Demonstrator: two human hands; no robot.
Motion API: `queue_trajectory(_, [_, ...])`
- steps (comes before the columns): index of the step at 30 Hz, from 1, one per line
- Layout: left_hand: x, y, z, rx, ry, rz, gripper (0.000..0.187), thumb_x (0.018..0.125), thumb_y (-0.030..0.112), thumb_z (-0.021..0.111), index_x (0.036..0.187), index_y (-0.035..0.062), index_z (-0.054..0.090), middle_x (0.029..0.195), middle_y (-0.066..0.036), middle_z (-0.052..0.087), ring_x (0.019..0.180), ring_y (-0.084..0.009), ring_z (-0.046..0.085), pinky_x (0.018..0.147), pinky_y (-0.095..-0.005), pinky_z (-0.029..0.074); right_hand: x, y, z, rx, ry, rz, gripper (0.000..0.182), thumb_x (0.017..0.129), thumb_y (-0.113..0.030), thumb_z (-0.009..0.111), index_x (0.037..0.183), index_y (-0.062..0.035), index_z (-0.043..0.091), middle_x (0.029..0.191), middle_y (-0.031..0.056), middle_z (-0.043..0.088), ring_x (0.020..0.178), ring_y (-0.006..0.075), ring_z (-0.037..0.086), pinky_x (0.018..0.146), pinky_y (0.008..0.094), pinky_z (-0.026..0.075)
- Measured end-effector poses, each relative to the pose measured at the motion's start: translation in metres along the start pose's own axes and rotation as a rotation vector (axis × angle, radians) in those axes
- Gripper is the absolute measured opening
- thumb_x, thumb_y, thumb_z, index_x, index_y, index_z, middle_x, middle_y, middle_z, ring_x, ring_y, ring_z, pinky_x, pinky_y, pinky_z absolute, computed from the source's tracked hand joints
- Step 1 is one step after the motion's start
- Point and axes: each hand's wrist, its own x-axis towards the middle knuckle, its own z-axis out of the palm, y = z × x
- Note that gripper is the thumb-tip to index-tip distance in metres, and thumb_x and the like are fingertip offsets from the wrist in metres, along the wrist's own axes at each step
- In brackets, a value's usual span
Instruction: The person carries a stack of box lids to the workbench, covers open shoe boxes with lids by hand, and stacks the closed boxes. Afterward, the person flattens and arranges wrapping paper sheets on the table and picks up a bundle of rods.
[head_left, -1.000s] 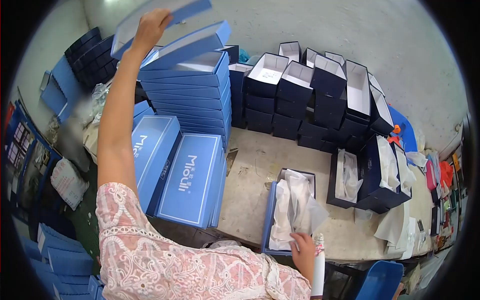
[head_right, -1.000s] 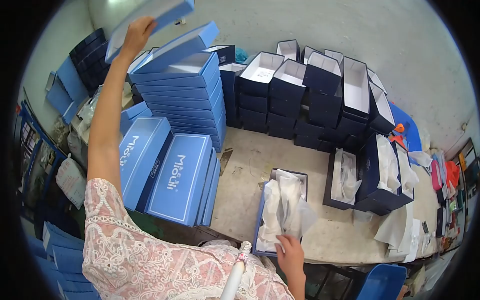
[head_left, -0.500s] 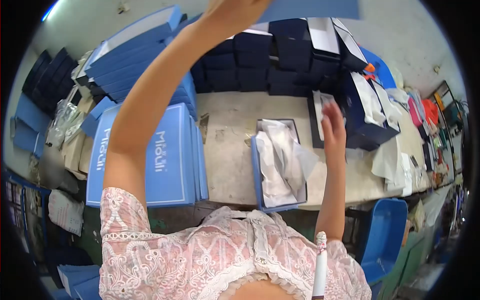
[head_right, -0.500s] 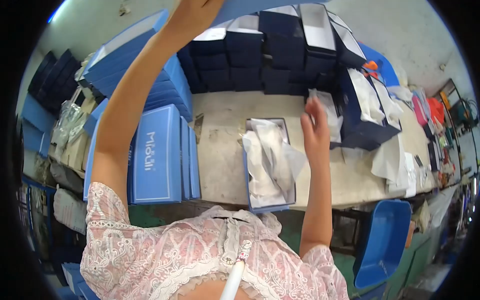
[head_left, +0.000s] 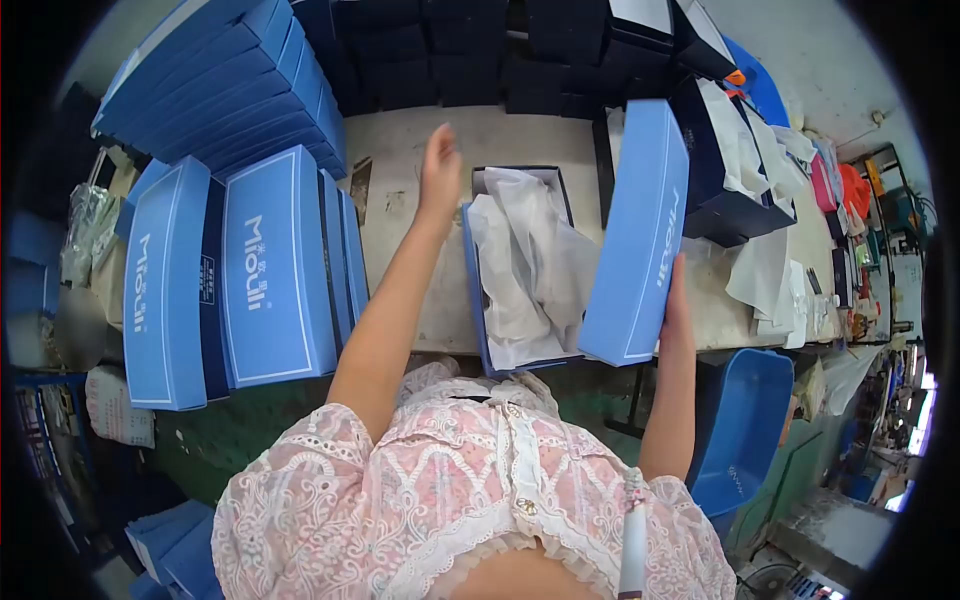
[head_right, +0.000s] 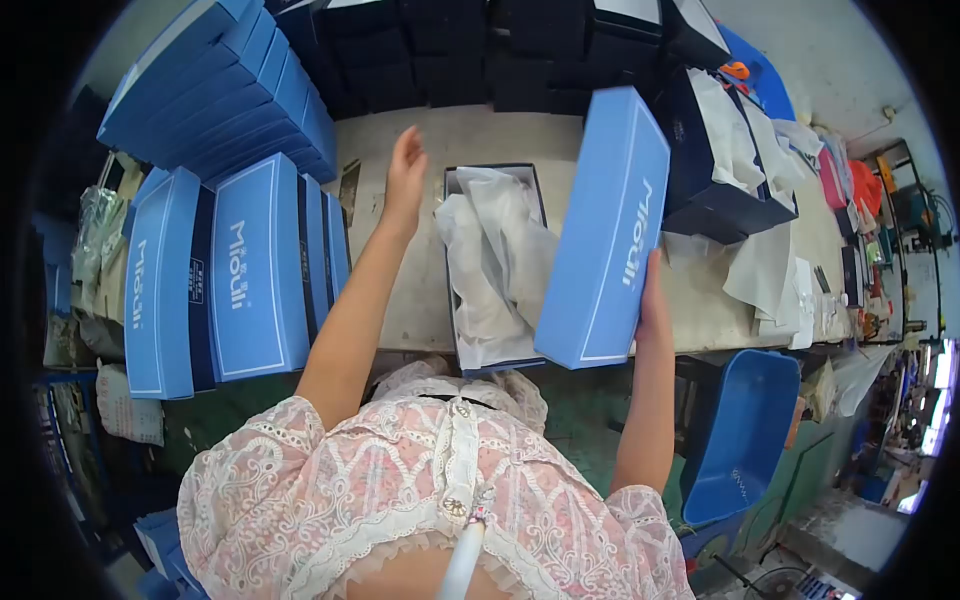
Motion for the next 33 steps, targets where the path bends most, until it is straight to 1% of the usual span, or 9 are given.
queue_trajectory(3, [-0.033,-0.037,-0.019,-0.216,-0.105,-0.242,0.067,0.083,0.013,0.051,0.140,0.0137,0.015,0.137,-0.016,0.029,0.126,-0.0252,0.029,0.098,-0.0321,0.030,0.000,0.035,-0.005,-0.029,0.039,0.107,0.060,0.089,-0.051,0.037,0.122,-0.0010,0.044,0.112,0.0111,0.055,0.100,0.0207,0.055,0.084,0.0322,0.045])
queue_trajectory(6, [-0.040,-0.050,-0.014,-0.210,-0.258,-0.267,0.076,0.080,0.014,0.054,0.140,0.0126,0.008,0.141,-0.017,0.020,0.130,-0.0281,0.023,0.103,-0.0345,0.024,-0.009,0.069,0.024,-0.209,0.016,0.095,0.057,0.089,-0.048,0.040,0.119,-0.0001,0.045,0.106,0.0108,0.057,0.093,0.0188,0.056,0.080,0.0303,0.045])
queue_trajectory(12, [0.005,-0.046,0.012,0.272,-0.448,-0.043,0.076,0.082,0.022,0.055,0.140,0.0118,0.007,0.140,-0.019,0.022,0.131,-0.0276,0.021,0.104,-0.0337,0.023,-0.024,0.094,0.061,-0.621,0.126,-0.214,0.045,0.086,-0.032,0.053,0.112,0.0043,0.047,0.098,0.0099,0.054,0.092,0.0156,0.050,0.080,0.0271,0.041])
queue_trajectory(15, [0.008,-0.060,0.013,0.001,-0.496,-0.212,0.061,0.087,0.028,0.047,0.138,0.0089,0.020,0.137,-0.017,0.030,0.129,-0.0273,0.026,0.102,-0.0329,0.025,-0.032,0.096,0.073,-0.799,0.133,-0.421,0.046,0.083,-0.031,0.057,0.111,0.0042,0.047,0.099,0.0102,0.052,0.095,0.0154,0.048,0.081,0.0270,0.040])
queue_trajectory(18, [0.004,-0.068,0.015,-0.078,-0.301,-0.230,0.049,0.089,0.037,0.039,0.127,0.0057,0.038,0.130,-0.013,0.039,0.123,-0.0256,0.034,0.099,-0.0318,0.030,-0.009,0.093,0.074,-0.559,0.158,-0.225,0.049,0.081,-0.033,0.060,0.110,0.0044,0.046,0.098,0.0105,0.053,0.090,0.0155,0.049,0.079,0.0268,0.041])
queue_trajectory(24, [-0.003,-0.047,-0.010,-0.442,-0.292,-0.450,0.066,0.085,0.061,0.030,0.117,0.0049,0.042,0.120,-0.014,0.044,0.116,-0.0215,0.037,0.099,-0.0327,0.026,0.001,0.100,0.074,-0.454,0.128,-0.123,0.051,0.082,-0.038,0.059,0.108,0.0049,0.046,0.095,0.0104,0.054,0.083,0.0141,0.052,0.074,0.0254,0.043])
queue_trajectory(27, [-0.013,-0.028,-0.011,0.058,-0.401,-0.329,0.060,0.088,0.058,0.028,0.119,0.0082,0.041,0.111,-0.007,0.051,0.106,-0.0143,0.045,0.087,-0.0227,0.036,-0.010,0.098,0.076,-0.521,0.109,-0.070,0.052,0.083,-0.036,0.057,0.112,0.0048,0.043,0.102,0.0135,0.052,0.093,0.0173,0.051,0.082,0.0278,0.041])
queue_trajectory(28, [-0.017,-0.039,-0.014,0.020,-0.418,-0.293,0.074,0.081,0.067,0.032,0.118,0.0037,0.041,0.118,-0.015,0.046,0.116,-0.0236,0.037,0.099,-0.0330,0.026,-0.016,0.105,0.068,-0.547,0.072,-0.107,0.052,0.084,-0.035,0.056,0.114,0.0045,0.041,0.106,0.0146,0.050,0.097,0.0184,0.049,0.084,0.0288,0.039])
queue_trajectory(33, [-0.054,-0.004,-0.022,0.102,-0.378,-0.320,0.067,0.083,0.060,0.040,0.115,0.0015,0.042,0.112,-0.016,0.048,0.108,-0.0225,0.043,0.093,-0.0324,0.032,0.028,0.097,0.067,-0.620,-0.127,-0.336,0.056,0.087,-0.031,0.051,0.127,0.0021,0.030,0.125,0.0167,0.039,0.113,0.0224,0.040,0.096,0.0327,0.032])
